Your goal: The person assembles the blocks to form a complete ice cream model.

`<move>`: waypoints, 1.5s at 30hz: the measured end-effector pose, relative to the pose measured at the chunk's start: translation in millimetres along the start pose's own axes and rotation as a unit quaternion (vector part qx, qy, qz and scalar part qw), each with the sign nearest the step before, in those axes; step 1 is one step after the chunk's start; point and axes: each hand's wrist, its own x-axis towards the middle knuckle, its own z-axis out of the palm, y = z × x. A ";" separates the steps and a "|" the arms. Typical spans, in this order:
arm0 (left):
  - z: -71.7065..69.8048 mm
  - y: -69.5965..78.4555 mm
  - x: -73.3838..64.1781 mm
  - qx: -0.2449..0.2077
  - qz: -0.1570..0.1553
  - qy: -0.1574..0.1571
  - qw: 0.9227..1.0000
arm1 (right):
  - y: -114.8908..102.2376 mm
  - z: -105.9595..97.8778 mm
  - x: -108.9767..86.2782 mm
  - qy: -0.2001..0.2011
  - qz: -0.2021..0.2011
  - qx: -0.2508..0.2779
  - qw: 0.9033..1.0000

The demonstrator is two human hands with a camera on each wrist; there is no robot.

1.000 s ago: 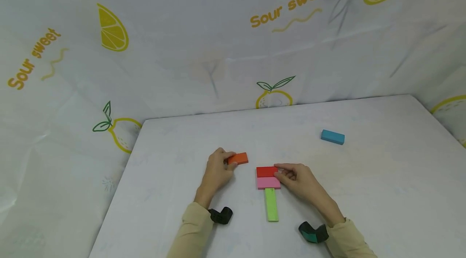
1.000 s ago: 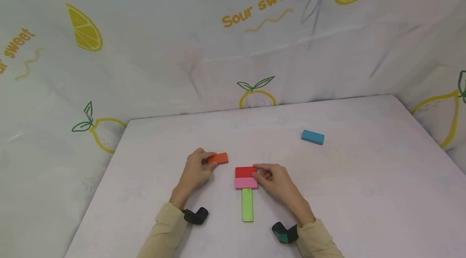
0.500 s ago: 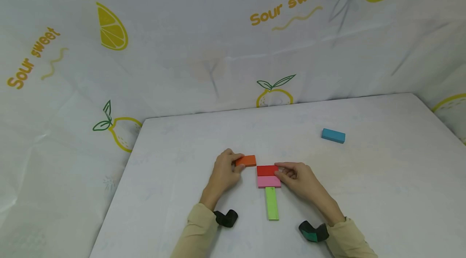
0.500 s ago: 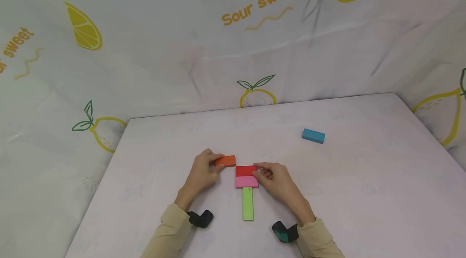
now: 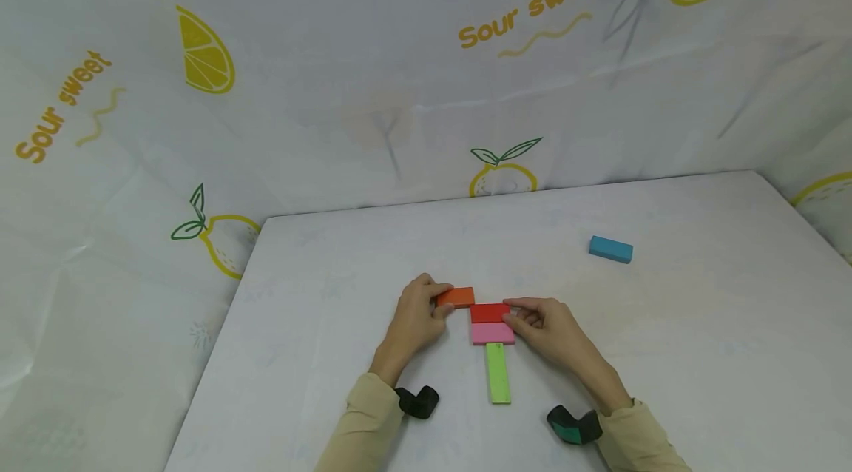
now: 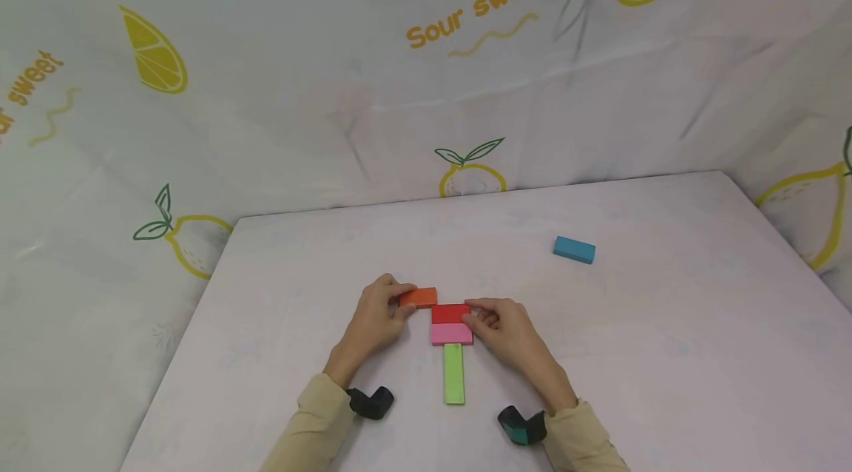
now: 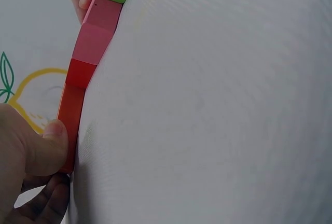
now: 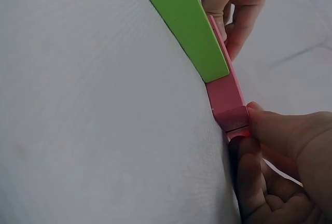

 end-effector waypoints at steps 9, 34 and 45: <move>1.6 0.9 1.7 0.007 0.005 -0.004 1.000 | -1.1 -0.1 -1.4 0.003 0.012 -0.004 1.000; 12.0 2.9 5.4 -0.045 0.043 -0.009 0.998 | -0.6 0.1 1.2 -0.007 0.006 -0.011 1.000; -1.2 -8.2 8.0 -0.138 0.031 -0.054 0.989 | -1.4 1.8 1.1 -0.007 0.013 -0.008 1.000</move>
